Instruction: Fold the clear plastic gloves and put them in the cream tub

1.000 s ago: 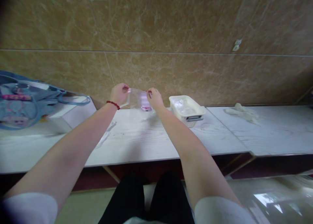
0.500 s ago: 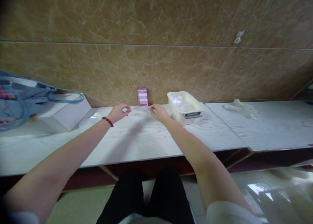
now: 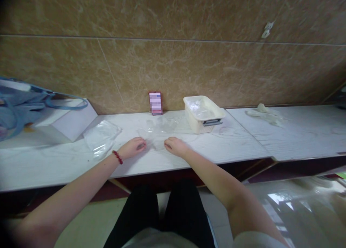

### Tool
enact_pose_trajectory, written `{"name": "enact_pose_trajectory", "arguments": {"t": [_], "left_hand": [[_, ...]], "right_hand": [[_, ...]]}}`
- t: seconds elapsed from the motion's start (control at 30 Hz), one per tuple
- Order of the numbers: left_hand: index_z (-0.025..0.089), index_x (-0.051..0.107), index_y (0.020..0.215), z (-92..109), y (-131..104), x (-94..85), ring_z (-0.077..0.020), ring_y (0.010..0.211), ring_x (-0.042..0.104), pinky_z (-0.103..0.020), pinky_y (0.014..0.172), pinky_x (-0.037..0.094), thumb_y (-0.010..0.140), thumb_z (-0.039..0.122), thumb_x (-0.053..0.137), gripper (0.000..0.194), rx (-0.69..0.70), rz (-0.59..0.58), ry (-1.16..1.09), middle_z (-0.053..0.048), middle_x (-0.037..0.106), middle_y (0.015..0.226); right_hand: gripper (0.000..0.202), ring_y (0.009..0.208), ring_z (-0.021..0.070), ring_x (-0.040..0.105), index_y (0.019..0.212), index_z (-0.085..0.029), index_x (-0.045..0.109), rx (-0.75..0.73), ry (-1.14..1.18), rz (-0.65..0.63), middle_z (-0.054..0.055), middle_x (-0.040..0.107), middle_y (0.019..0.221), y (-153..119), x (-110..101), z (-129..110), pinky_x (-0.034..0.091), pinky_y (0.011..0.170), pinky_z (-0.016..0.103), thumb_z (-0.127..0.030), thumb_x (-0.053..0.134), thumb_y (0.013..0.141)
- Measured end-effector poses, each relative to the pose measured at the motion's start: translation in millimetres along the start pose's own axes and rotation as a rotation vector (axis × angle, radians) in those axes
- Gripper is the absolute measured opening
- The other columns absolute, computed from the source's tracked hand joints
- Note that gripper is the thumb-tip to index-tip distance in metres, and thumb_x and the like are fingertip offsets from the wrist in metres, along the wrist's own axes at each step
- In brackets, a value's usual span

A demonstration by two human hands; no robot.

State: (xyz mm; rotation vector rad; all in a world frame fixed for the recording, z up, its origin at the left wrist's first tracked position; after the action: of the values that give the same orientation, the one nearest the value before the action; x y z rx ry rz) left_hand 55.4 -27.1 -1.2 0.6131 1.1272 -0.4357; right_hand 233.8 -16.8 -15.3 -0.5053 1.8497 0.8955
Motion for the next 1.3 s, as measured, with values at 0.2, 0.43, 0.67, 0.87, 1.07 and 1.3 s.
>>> {"name": "enact_pose_trajectory", "arguments": {"t": [0.2,0.43,0.67,0.87,1.07,1.3], "left_hand": [[0.018,0.054,0.09,-37.2,-13.3,-8.8,-0.0153,0.086,0.055,-0.027,0.077,0.043,0.079,0.041,0.039,0.03,-0.385,0.215,-0.258,-0.005,0.06,0.091],[0.015,0.053,0.102,-100.2,3.3,-11.1,-0.019,0.091,0.056,-0.027,0.077,0.042,0.071,0.034,0.048,0.037,-0.796,0.129,-0.024,-0.01,0.06,0.1],[0.016,0.063,0.084,-118.3,26.4,-8.9,-0.0309,0.095,0.052,-0.039,0.079,0.038,0.063,0.04,0.053,0.033,-0.895,0.117,0.092,-0.014,0.061,0.092],[0.017,0.061,0.08,-104.8,39.6,-14.3,-0.0192,0.079,0.058,-0.026,0.068,0.042,0.068,0.03,0.047,0.023,-0.823,0.138,0.002,-0.007,0.065,0.082],[0.016,0.056,0.079,-96.3,47.4,-25.7,-0.0149,0.072,0.058,-0.024,0.063,0.043,0.068,0.027,0.045,0.019,-0.78,0.219,-0.1,-0.005,0.064,0.078],[0.016,0.056,0.078,-79.5,55.6,-28.4,-0.0115,0.06,0.057,-0.022,0.057,0.044,0.069,0.029,0.046,0.018,-0.694,0.248,-0.229,-0.002,0.063,0.073]], "right_hand": [[0.018,0.089,0.0168,0.052,0.089,-0.019,0.058,-0.008,-0.042,-0.026,0.006,0.061,0.087,-12.1,-15.3,-12.8,0.036,0.081,0.032,-0.027,0.047,0.077],[0.024,0.094,0.0166,0.052,0.093,-0.019,0.059,0.122,-0.018,0.037,0.006,0.061,0.094,0.8,-26.1,-8.1,0.034,0.085,0.033,-0.032,0.041,0.082],[0.039,0.114,0.02,0.04,0.112,-0.019,0.05,0.156,-0.035,-0.063,0.009,0.05,0.118,34.6,9.3,-26.7,0.031,0.093,0.037,-0.041,0.036,0.084],[0.046,0.123,0.0229,0.029,0.121,-0.022,0.042,0.142,-0.05,-0.157,0.008,0.037,0.132,56.6,34.2,-33.0,0.025,0.098,0.043,-0.046,0.032,0.084],[0.047,0.122,0.0269,0.027,0.121,-0.023,0.043,0.128,-0.073,-0.2,0.007,0.037,0.132,57.1,45.1,-32.5,0.023,0.098,0.047,-0.048,0.033,0.082],[0.042,0.112,0.023,0.041,0.117,-0.023,0.043,0.195,0.011,-0.076,0.007,0.045,0.123,66.1,34.9,-23.2,0.03,0.094,0.044,-0.041,0.042,0.079]]}}
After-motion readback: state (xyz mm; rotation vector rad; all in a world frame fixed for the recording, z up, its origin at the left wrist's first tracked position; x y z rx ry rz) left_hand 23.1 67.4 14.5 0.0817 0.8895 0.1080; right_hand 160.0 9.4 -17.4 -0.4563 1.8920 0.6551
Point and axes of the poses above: each hand's wrist, its own y-axis towards the middle knuckle, its own x-axis out of the palm, z = x × y, the point moved 6 cm from there along y, towards the middle knuckle
